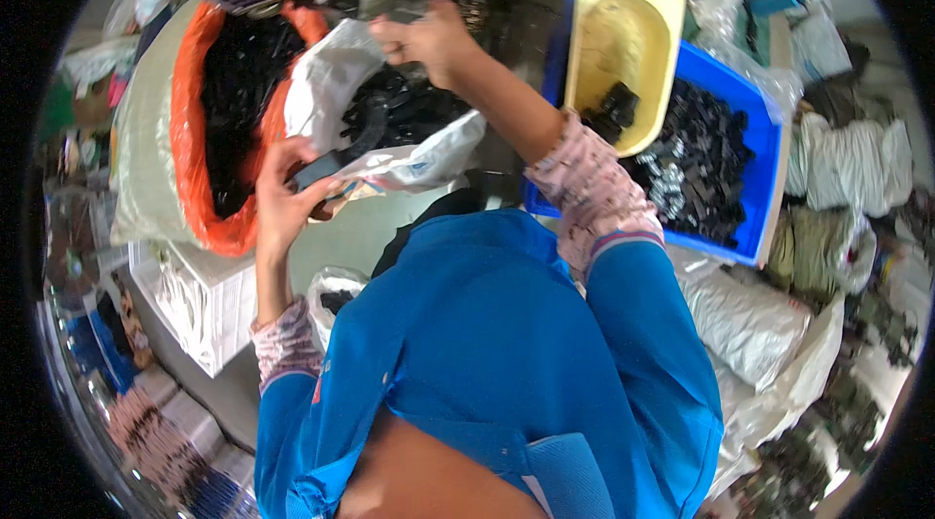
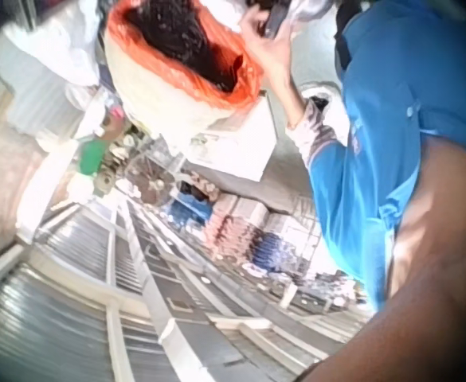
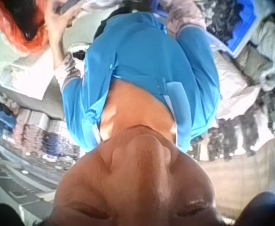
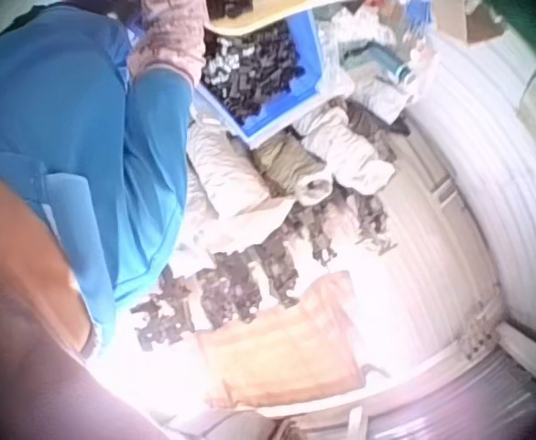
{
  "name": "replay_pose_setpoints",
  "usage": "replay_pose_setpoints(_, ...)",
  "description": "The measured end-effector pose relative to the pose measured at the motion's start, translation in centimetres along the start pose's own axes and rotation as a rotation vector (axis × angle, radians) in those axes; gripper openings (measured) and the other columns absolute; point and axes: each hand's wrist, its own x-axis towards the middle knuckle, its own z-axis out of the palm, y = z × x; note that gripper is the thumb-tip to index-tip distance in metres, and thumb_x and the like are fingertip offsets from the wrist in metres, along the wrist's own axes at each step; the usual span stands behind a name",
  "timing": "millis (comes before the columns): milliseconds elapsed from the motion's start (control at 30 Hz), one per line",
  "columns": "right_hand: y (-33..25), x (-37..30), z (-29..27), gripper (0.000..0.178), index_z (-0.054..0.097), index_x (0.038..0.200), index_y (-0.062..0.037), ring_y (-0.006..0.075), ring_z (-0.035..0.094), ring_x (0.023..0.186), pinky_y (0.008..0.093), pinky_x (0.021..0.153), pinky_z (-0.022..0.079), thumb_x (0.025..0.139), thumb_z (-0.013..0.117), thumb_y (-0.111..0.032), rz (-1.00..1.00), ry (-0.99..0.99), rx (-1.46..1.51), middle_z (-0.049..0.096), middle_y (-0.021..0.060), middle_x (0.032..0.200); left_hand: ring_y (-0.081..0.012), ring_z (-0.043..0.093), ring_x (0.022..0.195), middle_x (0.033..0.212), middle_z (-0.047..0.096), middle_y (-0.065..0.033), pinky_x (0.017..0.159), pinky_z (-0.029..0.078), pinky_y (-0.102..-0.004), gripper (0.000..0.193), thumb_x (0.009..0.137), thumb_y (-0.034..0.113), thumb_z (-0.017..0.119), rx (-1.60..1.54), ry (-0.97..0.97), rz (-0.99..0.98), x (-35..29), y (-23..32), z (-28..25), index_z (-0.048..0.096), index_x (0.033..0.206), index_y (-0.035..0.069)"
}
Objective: The person repeatedly picks small black plastic components from a blue bin, joins them with a larger black part, and places the assembled unit into a white sack. The cycle continues throughout the clip with consistent hand movements and no visible change in the environment.
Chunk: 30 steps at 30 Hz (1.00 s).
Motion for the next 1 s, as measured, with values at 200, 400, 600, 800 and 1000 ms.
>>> replay_pose_setpoints(200, -0.6, 0.2, 0.6, 0.013, 0.066, 0.090, -0.0023, 0.0127, 0.061, 0.063, 0.0290, 0.055, 0.053, 0.081, 0.075, -0.008, 0.072, 0.085, 0.064, 0.066, 0.0049, 0.078, -0.0160, 0.059, 0.098, 0.109, 0.059, -0.0110, 0.082, 0.054, -0.0291, 0.052, 0.068, -0.001, 0.086, 0.062, 0.169, 0.129, -1.8, 1.9, -2.2, 0.050, 0.106, 0.003)
replay_pose_setpoints(400, 0.4, -0.6, 1.8, 0.024, 0.071, 0.089, 0.0054, 0.0206, 0.065, 0.062, 0.0308, 0.058, 0.054, 0.083, 0.074, -0.018, -0.202, 0.279, -0.379, 0.069, 0.0120, 0.073, -0.0228, 0.062, 0.100, 0.112, 0.061, -0.0172, 0.086, 0.056, -0.0350, 0.059, 0.064, 0.001, 0.088, 0.131, 0.453, 0.402, -1.1, 4.5, -4.1, 0.049, 0.108, 0.005)
replay_pose_setpoints(600, 3.5, -5.2, 0.0, 0.023, 0.071, 0.096, -0.0020, 0.0295, 0.068, 0.072, 0.0351, 0.066, 0.052, 0.088, 0.067, -0.023, -0.522, 0.347, -0.599, 0.069, 0.0173, 0.082, -0.0227, 0.057, 0.102, 0.115, 0.061, -0.0101, 0.097, 0.040, -0.0412, 0.083, 0.061, 0.009, 0.090, -0.880, 0.225, 0.568, 1.9, 7.0, -7.9, 0.047, 0.131, -0.002)
replay_pose_setpoints(800, 3.8, -22.1, -11.1, 0.011, 0.073, 0.092, -0.0028, 0.0232, 0.069, 0.072, 0.0333, 0.064, 0.054, 0.081, 0.071, -0.003, -0.548, 0.659, -1.026, 0.070, 0.0129, 0.084, -0.0200, 0.052, 0.093, 0.106, 0.066, -0.0031, 0.086, 0.039, -0.0350, 0.078, 0.048, 0.004, 0.090, -1.704, -0.234, 0.490, 4.9, 7.8, -7.5, 0.057, 0.118, 0.001)
replay_pose_setpoints(1000, 2.5, -24.0, -21.7, 0.023, 0.071, 0.088, -0.0072, 0.0339, 0.066, 0.084, 0.0446, 0.073, 0.053, 0.079, 0.074, -0.028, 0.291, 0.697, -1.677, 0.066, 0.0137, 0.094, -0.0230, 0.052, 0.104, 0.106, 0.065, -0.0039, 0.110, 0.030, -0.0461, 0.086, 0.054, -0.005, 0.080, -2.085, -0.268, 0.326, 6.7, 7.9, 0.0, 0.046, 0.133, -0.008)
